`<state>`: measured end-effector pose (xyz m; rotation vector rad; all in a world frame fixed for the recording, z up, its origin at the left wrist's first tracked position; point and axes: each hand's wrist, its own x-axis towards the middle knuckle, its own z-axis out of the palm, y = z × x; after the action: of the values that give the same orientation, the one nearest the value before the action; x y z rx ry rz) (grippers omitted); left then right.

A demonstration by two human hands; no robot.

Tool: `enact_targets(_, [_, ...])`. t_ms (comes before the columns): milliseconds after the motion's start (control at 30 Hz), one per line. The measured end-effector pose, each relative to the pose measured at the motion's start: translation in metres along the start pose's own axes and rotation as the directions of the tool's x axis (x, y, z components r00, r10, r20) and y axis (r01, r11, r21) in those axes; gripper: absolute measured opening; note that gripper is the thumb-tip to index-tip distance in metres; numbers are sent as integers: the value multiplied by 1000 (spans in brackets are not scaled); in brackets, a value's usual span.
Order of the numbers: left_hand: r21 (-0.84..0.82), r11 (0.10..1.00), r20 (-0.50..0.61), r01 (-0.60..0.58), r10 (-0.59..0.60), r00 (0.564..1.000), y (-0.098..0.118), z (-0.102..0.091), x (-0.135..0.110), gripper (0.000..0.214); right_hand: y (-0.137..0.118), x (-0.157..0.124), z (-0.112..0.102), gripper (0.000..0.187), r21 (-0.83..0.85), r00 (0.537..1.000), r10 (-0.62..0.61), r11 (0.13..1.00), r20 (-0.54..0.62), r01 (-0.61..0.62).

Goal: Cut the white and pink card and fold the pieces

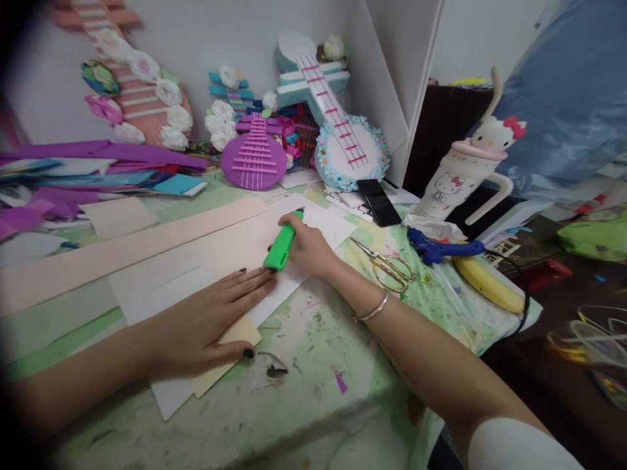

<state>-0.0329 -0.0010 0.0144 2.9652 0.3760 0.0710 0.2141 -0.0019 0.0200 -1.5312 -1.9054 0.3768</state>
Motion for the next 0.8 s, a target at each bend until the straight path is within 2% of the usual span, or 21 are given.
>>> enact_targets(67, [-15,1000,18,-3,4,1000,0,-2,-2,85,-2,-6,-12,35,49,997,41,998,-72,-38])
enact_targets(100, [-22,1000,28,-7,7,1000,0,-3,-3,85,-2,-9,-17,40,62,998,25,998,-50,-22])
enact_targets(167, [-35,999,37,-17,18,999,1,-4,-5,85,-3,-13,-24,49,86,997,-6,996,77,0])
enact_targets(233, [-43,999,26,-21,22,999,2,-5,-6,85,-5,-15,-25,54,74,977,-18,997,213,2])
enact_targets(333, [-42,999,11,-22,23,1000,3,-4,-8,87,-5,-15,-20,57,-5,952,-37,999,305,40])
enact_targets(567, [-46,999,-21,-9,8,1000,3,-3,-5,90,0,-9,-16,57,60,945,-22,998,325,3])
enact_targets(800, [-93,995,16,31,-30,999,4,-6,-3,87,0,-4,-18,57,65,931,18,997,365,-44])
